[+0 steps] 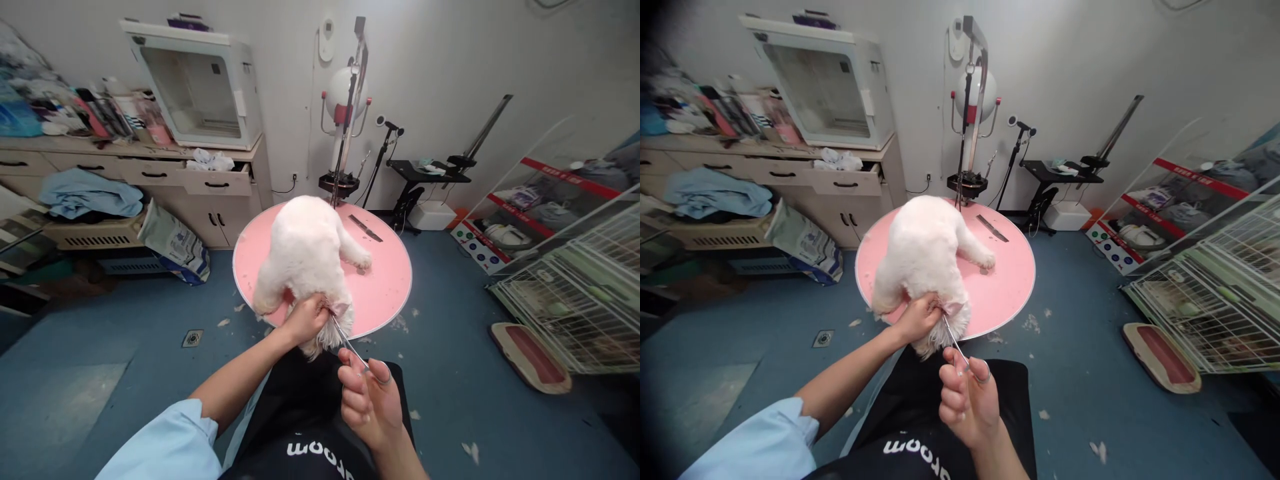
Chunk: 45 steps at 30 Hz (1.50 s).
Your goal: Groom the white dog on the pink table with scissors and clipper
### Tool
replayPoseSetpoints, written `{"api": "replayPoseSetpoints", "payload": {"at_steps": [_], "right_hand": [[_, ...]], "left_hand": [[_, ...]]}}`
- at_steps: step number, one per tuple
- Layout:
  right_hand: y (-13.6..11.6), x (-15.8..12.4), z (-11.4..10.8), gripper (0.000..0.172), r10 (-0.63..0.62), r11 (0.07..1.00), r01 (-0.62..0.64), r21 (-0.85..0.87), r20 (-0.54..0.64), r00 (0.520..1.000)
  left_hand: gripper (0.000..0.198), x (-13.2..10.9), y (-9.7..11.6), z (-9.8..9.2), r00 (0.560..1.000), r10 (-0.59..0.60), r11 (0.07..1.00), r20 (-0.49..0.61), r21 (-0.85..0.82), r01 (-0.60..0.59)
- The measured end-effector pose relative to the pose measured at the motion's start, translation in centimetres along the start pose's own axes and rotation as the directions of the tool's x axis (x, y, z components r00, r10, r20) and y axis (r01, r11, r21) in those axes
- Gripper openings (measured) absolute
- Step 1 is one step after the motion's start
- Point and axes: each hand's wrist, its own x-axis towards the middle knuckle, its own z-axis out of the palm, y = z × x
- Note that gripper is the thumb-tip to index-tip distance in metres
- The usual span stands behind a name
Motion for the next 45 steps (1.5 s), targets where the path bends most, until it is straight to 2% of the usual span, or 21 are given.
{"api": "replayPoseSetpoints", "payload": {"at_steps": [7, 13, 18, 23, 32, 36, 39, 42, 45], "right_hand": [[-0.8, 2.2, 0.3, 0.036, 0.037, 0.999, -0.036, 0.038, -0.026, 0.999], [-0.9, 3.0, -0.2, 0.03, 0.031, 0.999, -0.029, 0.029, -0.077, 0.997], [-0.6, 2.6, -0.8, 0.024, 0.008, 0.997, -0.017, -0.077, -0.118, 0.993], [0.1, 1.8, -0.6, 0.03, -0.042, 0.984, 0.005, -0.181, -0.202, 0.978], [1.2, 0.6, -0.5, 0.036, -0.103, 0.964, 0.015, -0.266, -0.318, 0.943], [1.4, -1.0, 0.5, 0.035, -0.126, 0.957, 0.041, -0.286, -0.288, 0.949], [1.3, -1.8, 0.6, 0.031, -0.063, 0.973, 0.008, -0.231, -0.231, 0.971], [0.9, -1.5, 0.1, 0.032, 0.015, 0.992, -0.032, -0.125, -0.137, 0.991], [0.4, -0.6, -0.4, 0.035, 0.038, 0.998, -0.041, -0.042, -0.061, 0.997]], "left_hand": [[0.006, -0.4, 0.2, -0.2, 0.999, 0.036, 0.999, -0.002, -0.02, -0.036], [0.005, -0.7, 0.0, -0.1, 0.998, 0.064, 0.998, 0.003, -0.011, -0.064], [0.004, -0.8, -0.3, 0.2, 0.997, 0.07, 0.998, 0.012, 0.008, -0.07], [0.005, -0.9, -0.4, 0.7, 0.998, 0.064, 0.997, 0.014, 0.05, -0.065], [0.009, -1.4, -0.7, 1.3, 0.995, 0.078, 0.987, 0.065, 0.133, -0.086], [0.009, -1.4, -1.0, 1.4, 0.997, 0.069, 0.992, 0.046, 0.107, -0.074], [0.009, -1.3, -0.9, 1.3, 0.999, 0.042, 0.994, 0.028, 0.103, -0.045], [0.007, -1.2, -0.6, 1.2, 0.999, 0.033, 0.995, 0.024, 0.094, -0.035], [0.006, -1.3, -0.4, 1.2, 0.999, 0.033, 0.996, 0.017, 0.076, -0.034]]}}
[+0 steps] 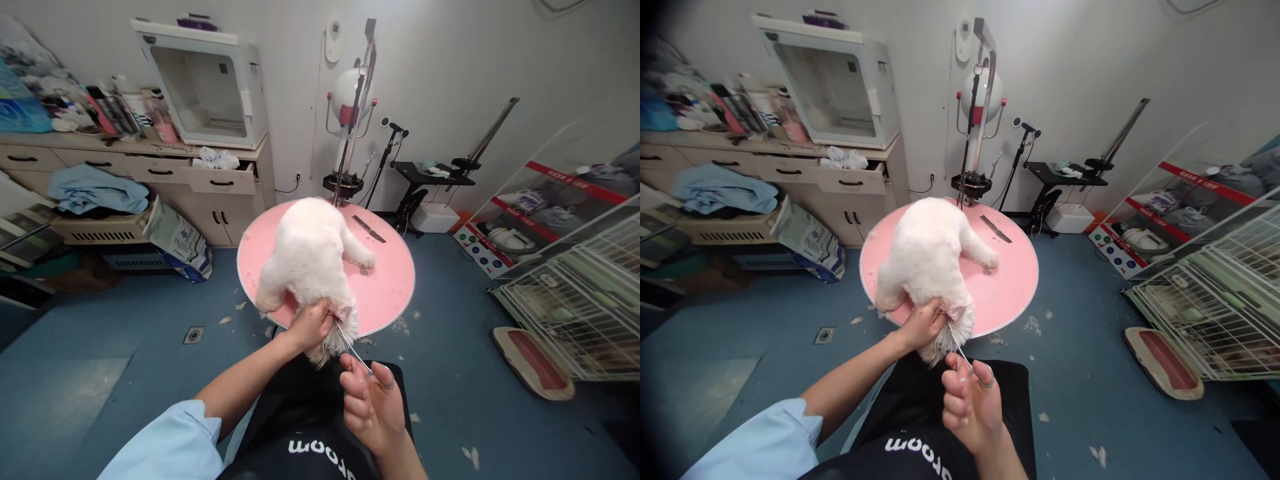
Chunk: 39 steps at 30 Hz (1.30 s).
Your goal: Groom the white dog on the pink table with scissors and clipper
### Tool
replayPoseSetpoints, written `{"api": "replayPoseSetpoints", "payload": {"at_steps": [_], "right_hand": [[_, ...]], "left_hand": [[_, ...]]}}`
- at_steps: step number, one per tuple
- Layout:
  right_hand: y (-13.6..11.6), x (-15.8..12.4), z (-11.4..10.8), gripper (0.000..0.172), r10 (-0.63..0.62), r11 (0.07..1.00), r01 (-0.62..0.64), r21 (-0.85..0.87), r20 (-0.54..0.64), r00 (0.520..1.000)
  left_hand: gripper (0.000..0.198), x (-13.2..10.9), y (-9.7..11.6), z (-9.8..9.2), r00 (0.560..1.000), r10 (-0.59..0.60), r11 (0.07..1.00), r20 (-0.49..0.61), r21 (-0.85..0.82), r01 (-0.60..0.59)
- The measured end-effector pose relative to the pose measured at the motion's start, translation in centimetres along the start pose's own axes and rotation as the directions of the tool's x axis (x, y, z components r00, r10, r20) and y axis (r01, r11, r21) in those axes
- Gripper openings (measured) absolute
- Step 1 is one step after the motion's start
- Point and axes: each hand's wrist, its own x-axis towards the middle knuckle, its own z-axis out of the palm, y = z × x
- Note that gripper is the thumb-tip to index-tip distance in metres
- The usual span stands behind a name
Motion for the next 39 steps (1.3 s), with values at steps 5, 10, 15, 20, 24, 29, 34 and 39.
{"api": "replayPoseSetpoints", "payload": {"at_steps": [5, 10, 15, 20, 24, 29, 34, 39], "right_hand": [[-0.8, 1.2, 0.3, 0.037, 0.003, 0.999, -0.005, 0.035, 0.054, 0.999], [-1.3, 1.7, 1.0, 0.036, -0.002, 1.0, 0.001, 0.026, 0.053, 0.999], [-1.8, 2.4, 1.7, 0.033, 0.015, 1.0, -0.015, 0.002, 0.039, 0.999], [-2.4, 3.3, 2.1, 0.029, 0.045, 0.999, -0.045, -0.027, -0.002, 0.999], [-2.4, 3.7, 2.0, 0.029, 0.064, 0.992, -0.073, -0.107, -0.085, 0.994], [-1.4, 2.9, 2.2, 0.032, -0.046, 0.954, -0.023, -0.3, -0.219, 0.975], [-0.8, 0.8, 2.5, 0.031, -0.091, 0.936, 0.029, -0.35, -0.162, 0.983], [-1.1, -0.3, 1.1, 0.031, -0.039, 0.966, 0.078, -0.246, 0.159, 0.986]], "left_hand": [[0.003, 0.1, 0.2, -0.2, 1.0, 0.008, 1.0, -0.024, -0.016, -0.009], [0.004, 0.6, 0.3, -0.4, 0.999, 0.026, 1.0, -0.046, 0.0, -0.026], [0.004, 0.9, 0.6, -0.4, 0.998, 0.031, 0.999, -0.057, 0.033, -0.029], [0.002, 0.9, 0.4, -0.2, 0.997, 0.044, 0.995, -0.056, 0.097, -0.038], [0.002, 0.6, 0.0, 0.0, 0.997, 0.05, 0.994, -0.054, 0.103, -0.045], [0.003, 0.4, -0.2, 0.4, 0.996, 0.03, 0.999, -0.085, 0.047, -0.026], [0.003, 1.0, 0.1, 0.2, 0.989, 0.008, 0.999, -0.148, -0.048, -0.016], [0.01, 1.2, 0.8, 0.0, 0.975, -0.034, 0.965, -0.221, -0.261, -0.026]]}}
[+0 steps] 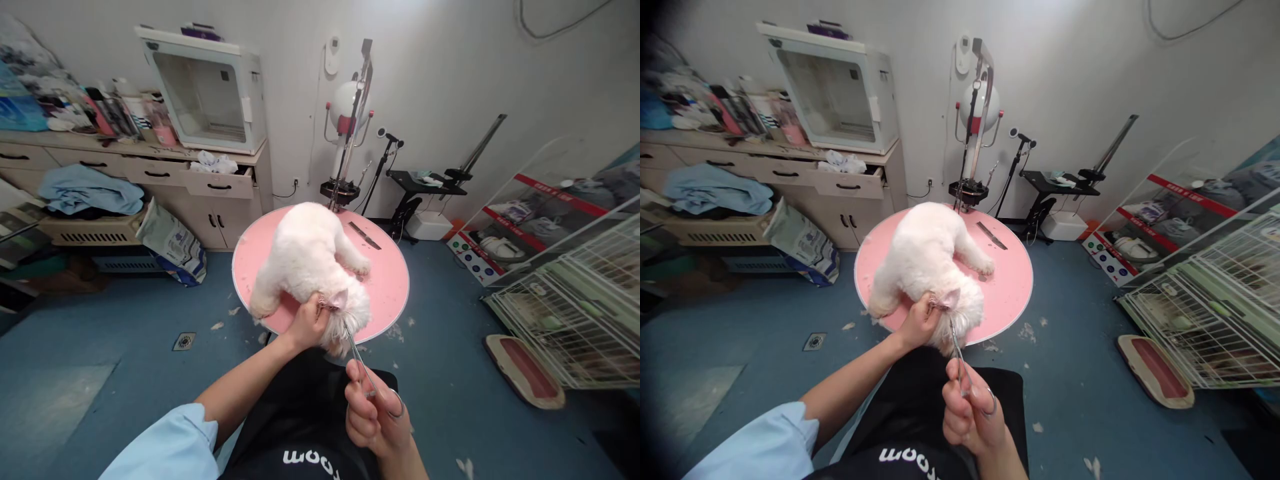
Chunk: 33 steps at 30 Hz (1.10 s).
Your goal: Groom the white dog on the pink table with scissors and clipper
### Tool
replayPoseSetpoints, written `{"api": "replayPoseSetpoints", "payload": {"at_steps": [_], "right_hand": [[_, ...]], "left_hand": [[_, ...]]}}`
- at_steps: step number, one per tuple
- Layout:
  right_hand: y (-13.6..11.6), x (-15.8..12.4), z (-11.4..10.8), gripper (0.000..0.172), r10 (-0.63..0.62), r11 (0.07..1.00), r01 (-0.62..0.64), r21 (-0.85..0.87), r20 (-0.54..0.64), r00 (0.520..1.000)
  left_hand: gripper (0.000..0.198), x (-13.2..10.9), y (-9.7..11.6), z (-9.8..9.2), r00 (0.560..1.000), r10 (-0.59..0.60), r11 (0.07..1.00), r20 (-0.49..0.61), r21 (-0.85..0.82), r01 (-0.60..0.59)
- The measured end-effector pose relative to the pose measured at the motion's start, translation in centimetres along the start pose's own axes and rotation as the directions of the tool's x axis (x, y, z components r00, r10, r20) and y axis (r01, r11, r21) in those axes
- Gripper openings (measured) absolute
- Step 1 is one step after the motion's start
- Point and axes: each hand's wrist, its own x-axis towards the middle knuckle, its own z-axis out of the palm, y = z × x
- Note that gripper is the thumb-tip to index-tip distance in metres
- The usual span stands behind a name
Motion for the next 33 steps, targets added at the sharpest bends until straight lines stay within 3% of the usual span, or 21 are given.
{"api": "replayPoseSetpoints", "payload": {"at_steps": [3, 6, 10, 15, 22, 29, 33], "right_hand": [[0.2, -0.1, -1.0, 0.039, 0.006, 1.0, -0.009, 0.018, 0.167, 0.986], [0.6, 0.0, -1.6, 0.042, 0.037, 0.999, -0.038, -0.002, 0.232, 0.972], [1.3, 0.1, -2.2, 0.046, 0.086, 0.996, -0.076, -0.05, 0.236, 0.968], [2.5, -0.1, -2.7, 0.051, 0.166, 0.984, -0.151, -0.089, 0.195, 0.967], [3.8, -0.5, -3.1, 0.054, 0.271, 0.955, -0.234, -0.183, 0.216, 0.938], [5.3, -0.6, -2.8, 0.054, 0.367, 0.92, -0.331, -0.208, 0.167, 0.915], [6.3, 0.0, -2.4, 0.054, 0.421, 0.896, -0.382, -0.225, 0.16, 0.893]], "left_hand": [[0.026, -1.7, 1.0, 0.3, 0.998, -0.055, 0.973, -0.026, -0.227, 0.048], [0.038, -4.5, 2.9, 0.6, 0.998, -0.048, 0.896, 0.047, -0.439, 0.064], [0.04, -6.9, 5.3, 0.1, 0.982, -0.063, 0.764, 0.178, -0.625, 0.162], [0.03, -8.1, 5.7, -0.9, 0.976, -0.209, 0.663, 0.064, -0.724, 0.19], [0.033, -10.6, 5.5, -2.6, 0.962, -0.257, 0.694, -0.09, -0.71, 0.119], [0.041, -12.7, 6.0, -5.2, 0.939, -0.19, 0.859, -0.285, -0.512, 0.019], [0.046, -13.8, 5.7, -8.7, 0.914, -0.102, 0.933, -0.394, -0.356, -0.049]]}}
